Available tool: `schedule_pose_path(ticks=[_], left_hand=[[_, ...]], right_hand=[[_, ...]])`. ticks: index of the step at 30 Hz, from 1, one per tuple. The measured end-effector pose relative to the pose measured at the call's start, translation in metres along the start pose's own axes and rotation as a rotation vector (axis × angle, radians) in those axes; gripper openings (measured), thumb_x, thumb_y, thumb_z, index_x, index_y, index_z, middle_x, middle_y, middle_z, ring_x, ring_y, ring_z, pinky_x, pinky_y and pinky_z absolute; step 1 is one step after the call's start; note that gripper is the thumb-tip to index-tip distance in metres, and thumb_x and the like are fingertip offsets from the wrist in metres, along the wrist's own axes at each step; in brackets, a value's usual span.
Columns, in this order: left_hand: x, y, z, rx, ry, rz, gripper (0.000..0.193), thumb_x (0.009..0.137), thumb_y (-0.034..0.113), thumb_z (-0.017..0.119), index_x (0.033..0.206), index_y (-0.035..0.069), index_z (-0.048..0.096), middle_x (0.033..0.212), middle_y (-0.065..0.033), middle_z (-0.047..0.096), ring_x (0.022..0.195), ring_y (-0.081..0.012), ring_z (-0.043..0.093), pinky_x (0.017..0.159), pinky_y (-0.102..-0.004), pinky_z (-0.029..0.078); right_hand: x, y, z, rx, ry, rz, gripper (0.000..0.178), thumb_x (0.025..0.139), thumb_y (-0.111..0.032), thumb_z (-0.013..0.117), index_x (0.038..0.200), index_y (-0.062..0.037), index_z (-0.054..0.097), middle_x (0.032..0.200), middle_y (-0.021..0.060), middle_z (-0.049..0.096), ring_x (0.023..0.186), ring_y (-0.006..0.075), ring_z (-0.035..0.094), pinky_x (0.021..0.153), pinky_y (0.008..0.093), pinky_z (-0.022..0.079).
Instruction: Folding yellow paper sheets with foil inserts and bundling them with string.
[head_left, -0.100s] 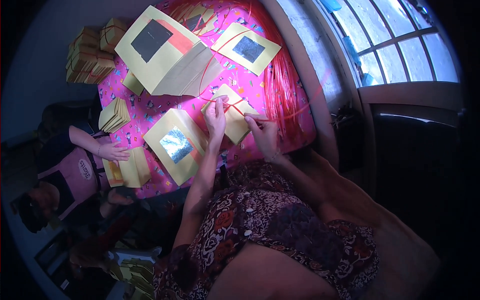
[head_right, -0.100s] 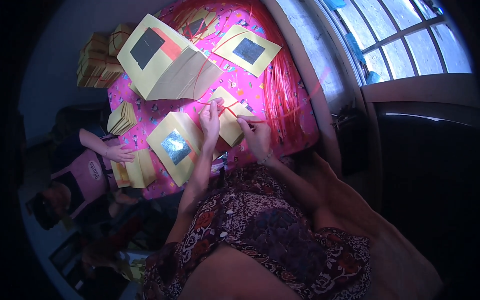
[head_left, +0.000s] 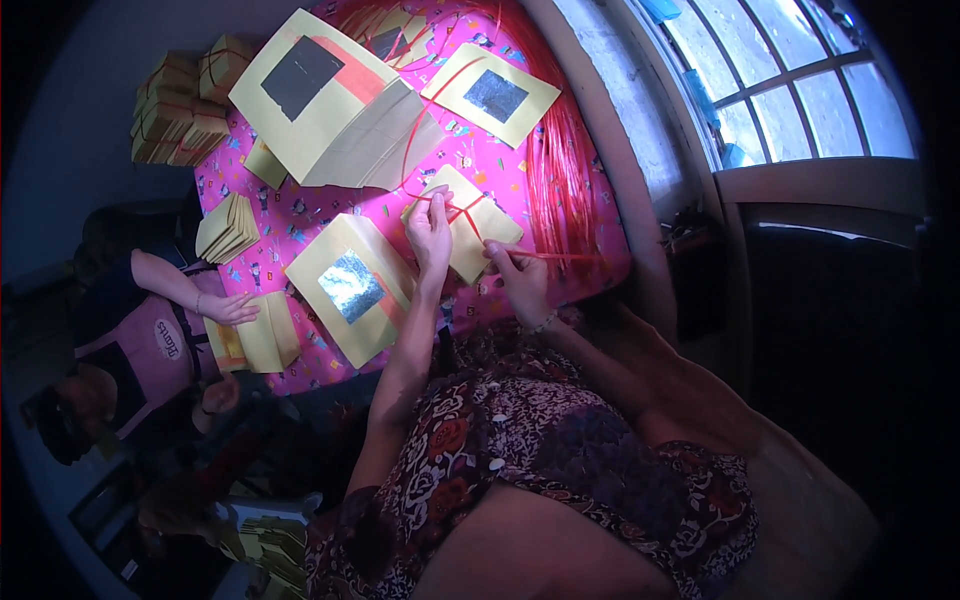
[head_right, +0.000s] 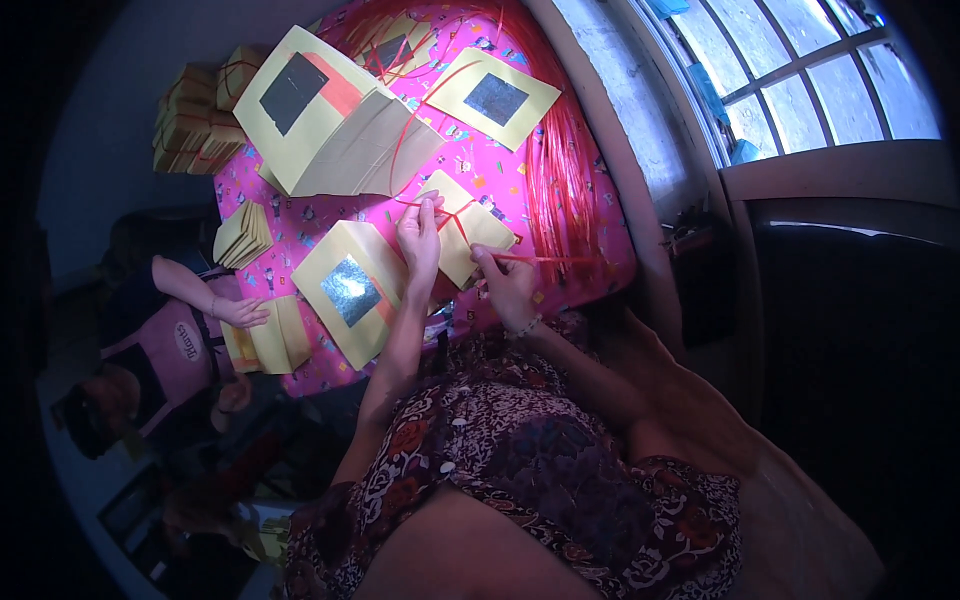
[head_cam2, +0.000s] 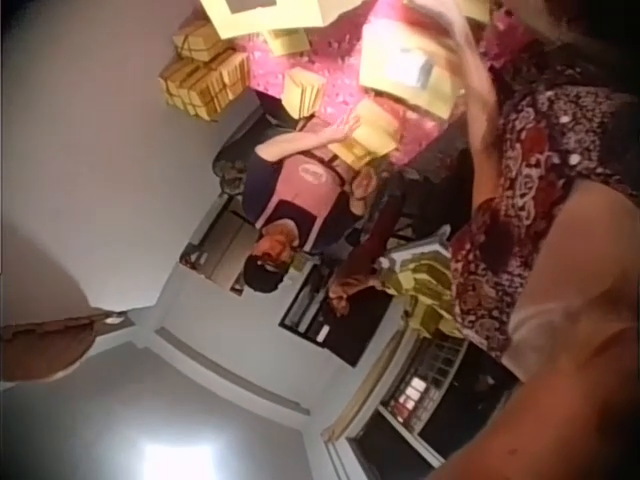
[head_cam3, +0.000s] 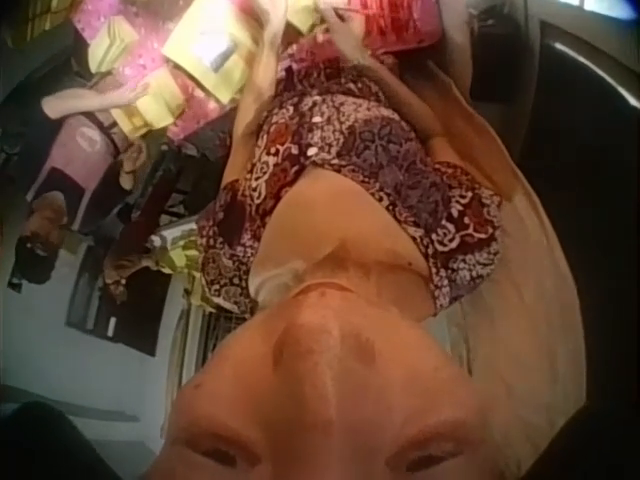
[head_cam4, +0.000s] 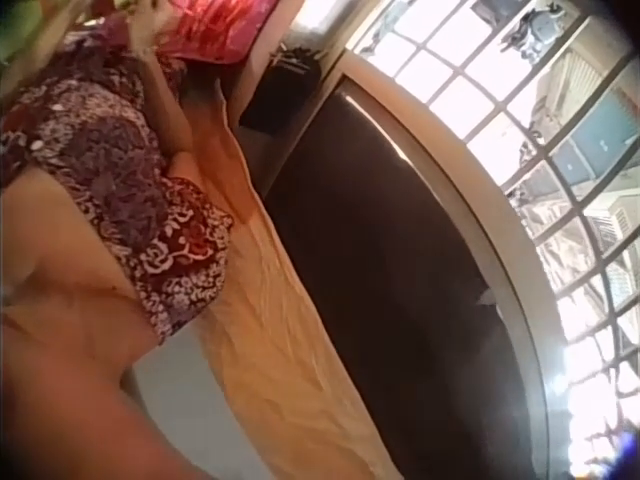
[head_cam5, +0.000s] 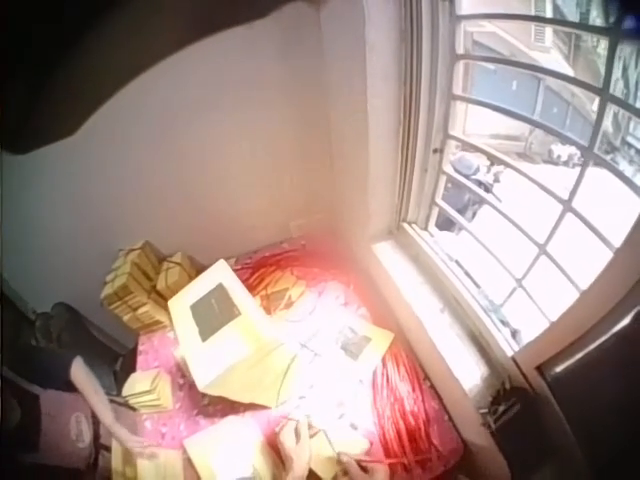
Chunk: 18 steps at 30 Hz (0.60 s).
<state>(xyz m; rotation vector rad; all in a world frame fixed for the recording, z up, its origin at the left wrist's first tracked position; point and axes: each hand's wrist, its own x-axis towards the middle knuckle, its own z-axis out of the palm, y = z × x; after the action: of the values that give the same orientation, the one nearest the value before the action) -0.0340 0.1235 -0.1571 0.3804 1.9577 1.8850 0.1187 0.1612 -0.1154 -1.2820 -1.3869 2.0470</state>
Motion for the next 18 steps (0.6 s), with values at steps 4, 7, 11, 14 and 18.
schedule_pose_path(ticks=[4, 7, 11, 14, 18], left_hand=[[0.001, -0.003, -0.001, 0.104, 0.016, -0.001, 0.024, 0.100, 0.012, 0.049, 0.110, -0.003, 0.065, 0.093, -0.0109, 0.070, 0.077, -0.0131, 0.066, 0.071, -0.0257, 0.054], [0.003, -0.005, -0.001, 0.052, 0.047, -0.024, 0.025, 0.100, 0.014, 0.050, 0.114, -0.002, 0.064, 0.095, -0.0107, 0.070, 0.077, -0.0116, 0.064, 0.069, -0.0248, 0.054], [0.009, -0.001, -0.002, -0.111, 0.079, -0.159, 0.028, 0.100, 0.017, 0.051, 0.118, -0.001, 0.062, 0.100, -0.0111, 0.068, 0.079, -0.0122, 0.064, 0.070, -0.0257, 0.055], [0.013, -0.001, 0.000, -0.222, 0.070, -0.237, 0.028, 0.100, 0.019, 0.052, 0.118, -0.001, 0.061, 0.101, -0.0114, 0.067, 0.079, -0.0141, 0.064, 0.070, -0.0269, 0.056], [0.025, 0.001, -0.008, -0.322, 0.090, -0.390, 0.028, 0.100, 0.020, 0.053, 0.117, -0.001, 0.061, 0.102, -0.0121, 0.066, 0.080, -0.0159, 0.065, 0.069, -0.0290, 0.056]], right_hand=[[-0.002, 0.025, -0.014, 0.379, -0.065, 0.356, 0.022, 0.095, -0.026, 0.061, 0.104, -0.0064, 0.067, 0.083, -0.0007, 0.066, 0.063, 0.0073, 0.060, 0.053, 0.0213, 0.046], [-0.001, 0.026, -0.022, 0.383, -0.101, 0.459, 0.020, 0.095, -0.030, 0.060, 0.091, -0.0115, 0.063, 0.076, -0.0042, 0.062, 0.063, 0.0057, 0.058, 0.056, 0.0210, 0.045], [0.004, 0.044, -0.030, 0.372, -0.131, 0.621, 0.021, 0.095, -0.036, 0.060, 0.093, -0.0152, 0.062, 0.073, -0.0059, 0.056, 0.065, 0.0069, 0.054, 0.056, 0.0240, 0.042], [0.009, 0.055, -0.034, 0.353, -0.152, 0.635, 0.021, 0.095, -0.037, 0.059, 0.087, -0.0170, 0.059, 0.070, -0.0069, 0.055, 0.061, 0.0063, 0.052, 0.053, 0.0243, 0.041], [0.018, 0.063, -0.043, 0.244, -0.178, 0.651, 0.023, 0.094, -0.037, 0.059, 0.084, -0.0168, 0.059, 0.068, -0.0074, 0.056, 0.056, 0.0061, 0.050, 0.051, 0.0247, 0.042]])
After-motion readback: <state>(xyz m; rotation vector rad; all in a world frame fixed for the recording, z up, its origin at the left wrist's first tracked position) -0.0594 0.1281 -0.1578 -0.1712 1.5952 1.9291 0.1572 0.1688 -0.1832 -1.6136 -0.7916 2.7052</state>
